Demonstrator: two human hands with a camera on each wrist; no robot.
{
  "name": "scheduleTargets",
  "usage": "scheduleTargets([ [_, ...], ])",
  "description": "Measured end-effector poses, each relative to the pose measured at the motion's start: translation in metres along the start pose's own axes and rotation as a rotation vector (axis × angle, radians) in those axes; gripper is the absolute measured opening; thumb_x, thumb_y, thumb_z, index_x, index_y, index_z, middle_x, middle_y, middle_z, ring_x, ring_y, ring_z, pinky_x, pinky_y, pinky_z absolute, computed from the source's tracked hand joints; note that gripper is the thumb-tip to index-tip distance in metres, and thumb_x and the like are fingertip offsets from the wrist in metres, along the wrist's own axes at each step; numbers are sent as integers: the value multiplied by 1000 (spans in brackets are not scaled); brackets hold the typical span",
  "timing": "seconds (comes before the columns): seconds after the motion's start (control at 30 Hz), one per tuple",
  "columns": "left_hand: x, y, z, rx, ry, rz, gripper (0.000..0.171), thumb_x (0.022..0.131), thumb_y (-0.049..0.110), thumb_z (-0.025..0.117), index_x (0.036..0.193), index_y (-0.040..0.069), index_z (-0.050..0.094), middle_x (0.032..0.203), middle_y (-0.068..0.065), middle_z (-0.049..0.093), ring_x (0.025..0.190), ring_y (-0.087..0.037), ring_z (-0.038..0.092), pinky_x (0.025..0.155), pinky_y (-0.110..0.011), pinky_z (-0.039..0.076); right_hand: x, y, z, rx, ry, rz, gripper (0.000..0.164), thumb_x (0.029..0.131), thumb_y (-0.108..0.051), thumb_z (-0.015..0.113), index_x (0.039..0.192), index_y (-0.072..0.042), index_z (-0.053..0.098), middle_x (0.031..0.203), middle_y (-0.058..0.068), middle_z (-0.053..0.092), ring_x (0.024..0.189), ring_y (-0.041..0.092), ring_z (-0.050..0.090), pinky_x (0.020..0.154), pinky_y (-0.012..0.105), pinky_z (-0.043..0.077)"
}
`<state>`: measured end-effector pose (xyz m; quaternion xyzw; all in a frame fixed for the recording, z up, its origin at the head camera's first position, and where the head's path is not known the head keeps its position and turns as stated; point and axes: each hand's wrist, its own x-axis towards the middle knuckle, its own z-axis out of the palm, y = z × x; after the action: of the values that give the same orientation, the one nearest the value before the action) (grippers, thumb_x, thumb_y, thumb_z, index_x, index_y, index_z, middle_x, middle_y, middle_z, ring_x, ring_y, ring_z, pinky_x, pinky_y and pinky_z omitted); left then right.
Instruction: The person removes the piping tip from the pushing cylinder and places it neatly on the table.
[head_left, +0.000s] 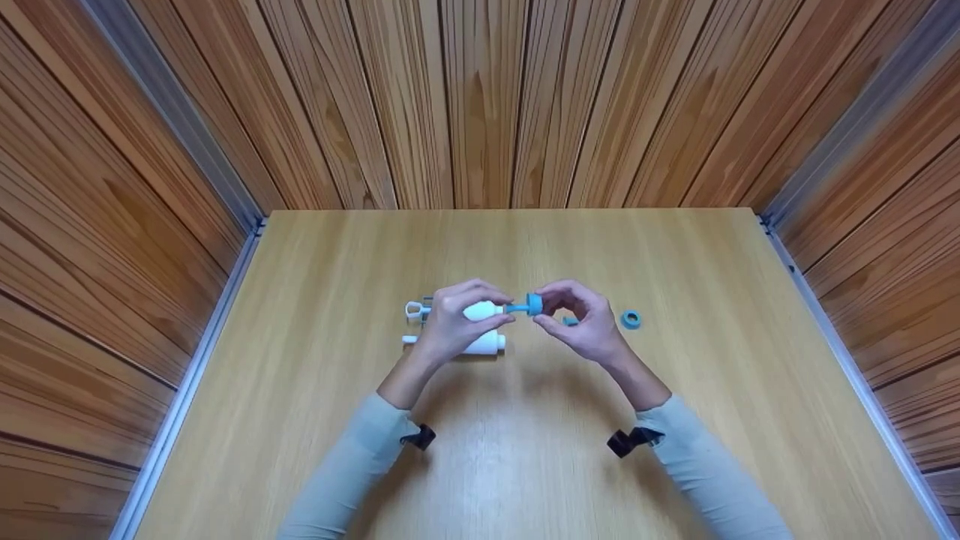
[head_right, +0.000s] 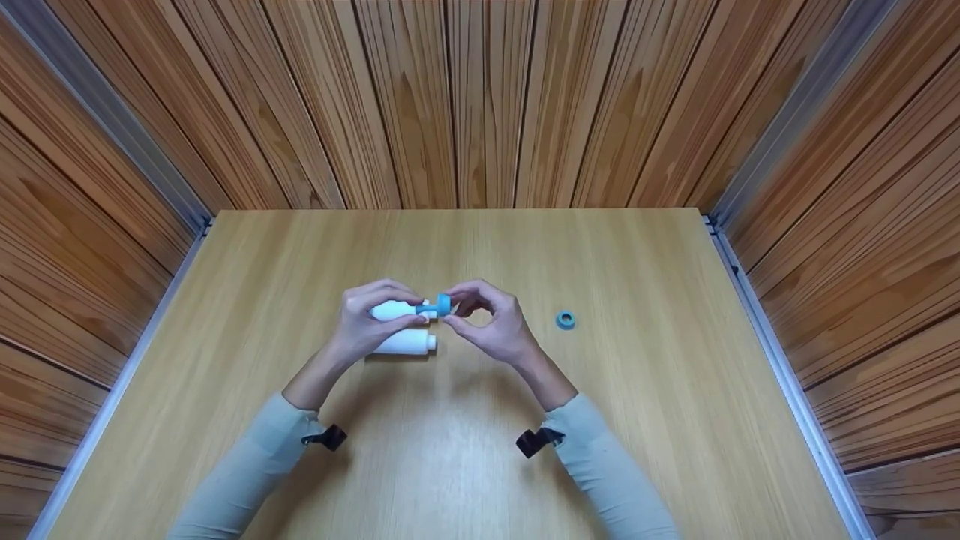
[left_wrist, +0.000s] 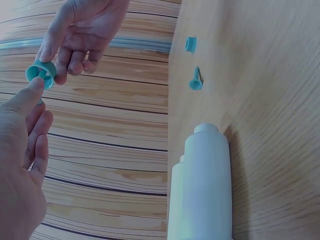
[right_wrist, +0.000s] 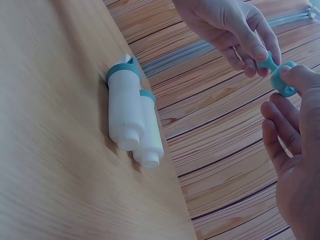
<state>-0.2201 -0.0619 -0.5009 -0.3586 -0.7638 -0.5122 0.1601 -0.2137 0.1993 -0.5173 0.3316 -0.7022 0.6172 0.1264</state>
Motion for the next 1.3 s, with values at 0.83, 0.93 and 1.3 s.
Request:
scheduleTargets([
  [0.83, 3, 0, 6, -5, -8, -29, 23, 93, 13, 93, 114, 4, 86, 106, -11, 86, 100, -28, 83, 95, -47, 69, -13, 3, -35, -38, 7, -22, 42, 85, 27, 77, 125, 16, 68, 109, -5, 81, 93, 3, 75, 87, 18, 63],
  [0.93, 5, 0, 8, 2, -9, -26, 22, 94, 12, 92, 113, 4, 86, 106, -11, 86, 99, -27, 83, 94, -41, 69, -16, 4, -40, -40, 12, -25, 42, 84, 29, 76, 124, 17, 67, 108, -3, 81, 92, 3, 75, 87, 18, 63],
  [1.3, 13, -1, 17, 1, -35, -4, 23, 96, 14, 91, 114, 1, 85, 108, -13, 86, 101, -28, 82, 96, -34, 67, -27, 5, -58, -58, 54, -15, 42, 81, 31, 75, 121, 20, 67, 111, -12, 80, 94, 1, 75, 87, 16, 62],
])
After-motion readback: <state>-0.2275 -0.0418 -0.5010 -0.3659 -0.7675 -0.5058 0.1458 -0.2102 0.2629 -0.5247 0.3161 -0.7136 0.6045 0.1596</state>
